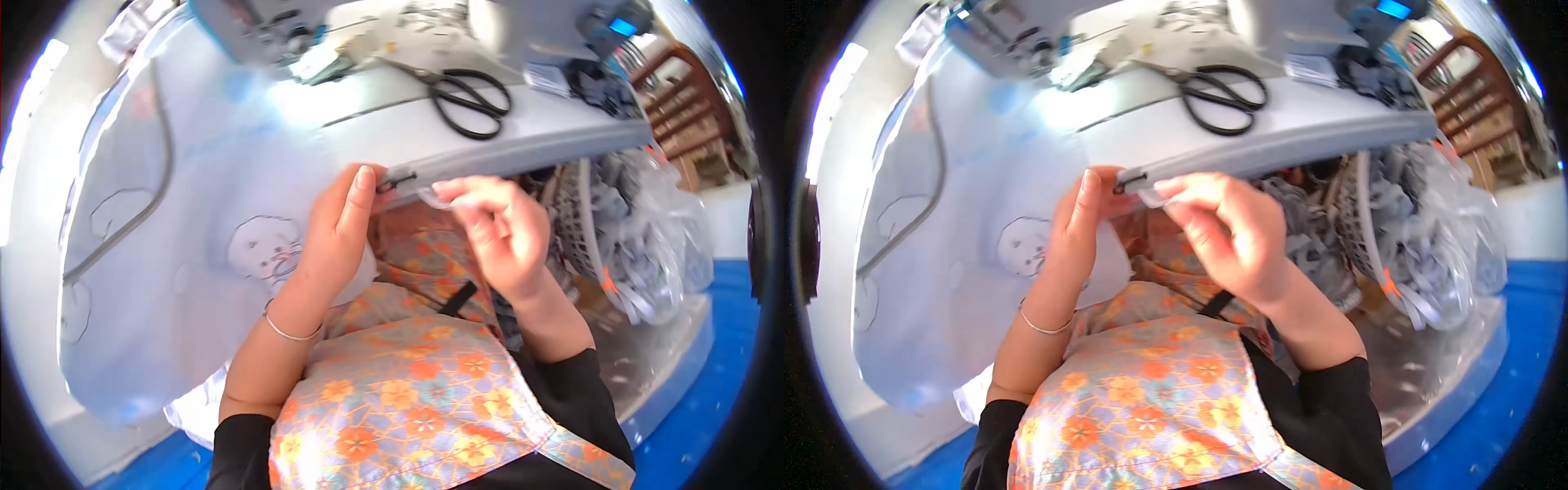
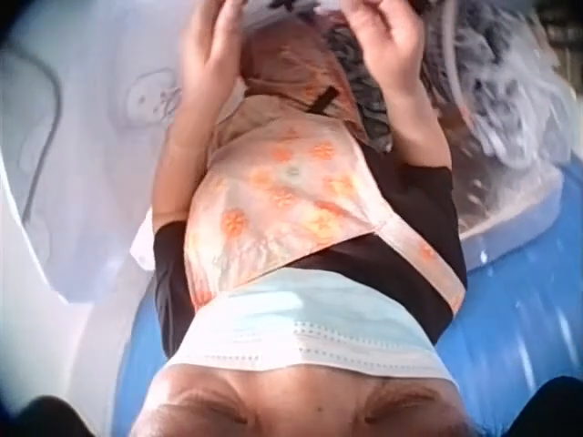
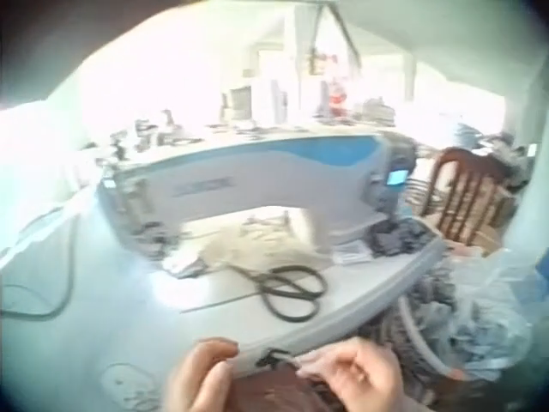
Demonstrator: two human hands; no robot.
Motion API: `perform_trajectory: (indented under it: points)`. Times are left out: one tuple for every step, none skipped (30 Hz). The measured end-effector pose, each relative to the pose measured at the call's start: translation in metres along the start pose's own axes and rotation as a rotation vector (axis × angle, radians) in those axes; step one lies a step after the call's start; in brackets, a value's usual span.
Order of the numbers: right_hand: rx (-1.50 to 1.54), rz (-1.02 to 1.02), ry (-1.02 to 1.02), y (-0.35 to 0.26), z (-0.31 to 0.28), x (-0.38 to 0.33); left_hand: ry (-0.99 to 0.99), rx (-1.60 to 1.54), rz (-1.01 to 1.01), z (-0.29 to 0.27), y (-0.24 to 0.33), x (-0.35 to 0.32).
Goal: The person is sewing plastic fabric covers using an industrial sewing machine and trimming with scissors.
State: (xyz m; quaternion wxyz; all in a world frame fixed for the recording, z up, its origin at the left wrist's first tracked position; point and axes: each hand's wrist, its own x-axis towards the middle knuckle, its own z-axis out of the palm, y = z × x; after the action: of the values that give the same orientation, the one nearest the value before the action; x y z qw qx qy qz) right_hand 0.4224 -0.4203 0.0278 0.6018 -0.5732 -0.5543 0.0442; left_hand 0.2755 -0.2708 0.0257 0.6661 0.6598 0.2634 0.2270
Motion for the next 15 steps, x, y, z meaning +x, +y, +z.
perform_trajectory:
  points:
    - [-0.045,-0.063,-0.072,-0.003,0.012,0.004,-0.125,-0.284,-0.267,-0.015,0.004,0.0]
    - [-0.087,-0.125,-0.149,-0.007,0.024,0.006,-0.085,-0.276,-0.269,-0.026,0.006,-0.004]
    - [-0.074,-0.176,-0.176,-0.007,0.033,0.006,-0.082,-0.222,-0.263,-0.031,0.008,-0.005]
    - [-0.064,-0.226,-0.201,-0.007,0.042,0.005,-0.084,-0.171,-0.258,-0.035,0.009,-0.008]
    - [-0.062,-0.26,-0.203,-0.005,0.05,0.002,-0.118,-0.166,-0.209,-0.039,0.011,-0.01]
    - [-0.052,-0.261,-0.206,-0.006,0.054,0.003,-0.105,-0.165,-0.214,-0.042,0.012,-0.012]
    - [-0.041,-0.237,-0.215,-0.008,0.054,0.004,-0.109,-0.146,-0.212,-0.045,0.013,-0.014]
    - [-0.03,-0.214,-0.226,-0.009,0.053,0.005,-0.113,-0.126,-0.208,-0.048,0.013,-0.016]
    - [-0.023,-0.212,-0.232,-0.009,0.053,0.006,-0.104,-0.128,-0.213,-0.049,0.009,-0.018]
    - [-0.017,-0.207,-0.246,-0.008,0.052,0.007,-0.108,-0.118,-0.146,-0.05,0.002,-0.02]
    - [-0.015,-0.201,-0.26,-0.008,0.052,0.009,-0.114,-0.111,-0.079,-0.05,-0.003,-0.021]
    - [-0.011,-0.199,-0.267,-0.009,0.052,0.01,-0.108,-0.114,-0.082,-0.052,-0.007,-0.021]
    - [-0.047,-0.176,-0.31,-0.01,0.052,0.01,-0.142,-0.03,-0.035,-0.054,-0.01,-0.021]
    - [-0.087,-0.15,-0.35,-0.011,0.053,0.01,-0.182,0.053,0.011,-0.054,-0.01,-0.021]
    - [-0.073,-0.089,-0.327,-0.008,0.059,0.01,-0.182,0.049,0.008,-0.052,-0.008,-0.023]
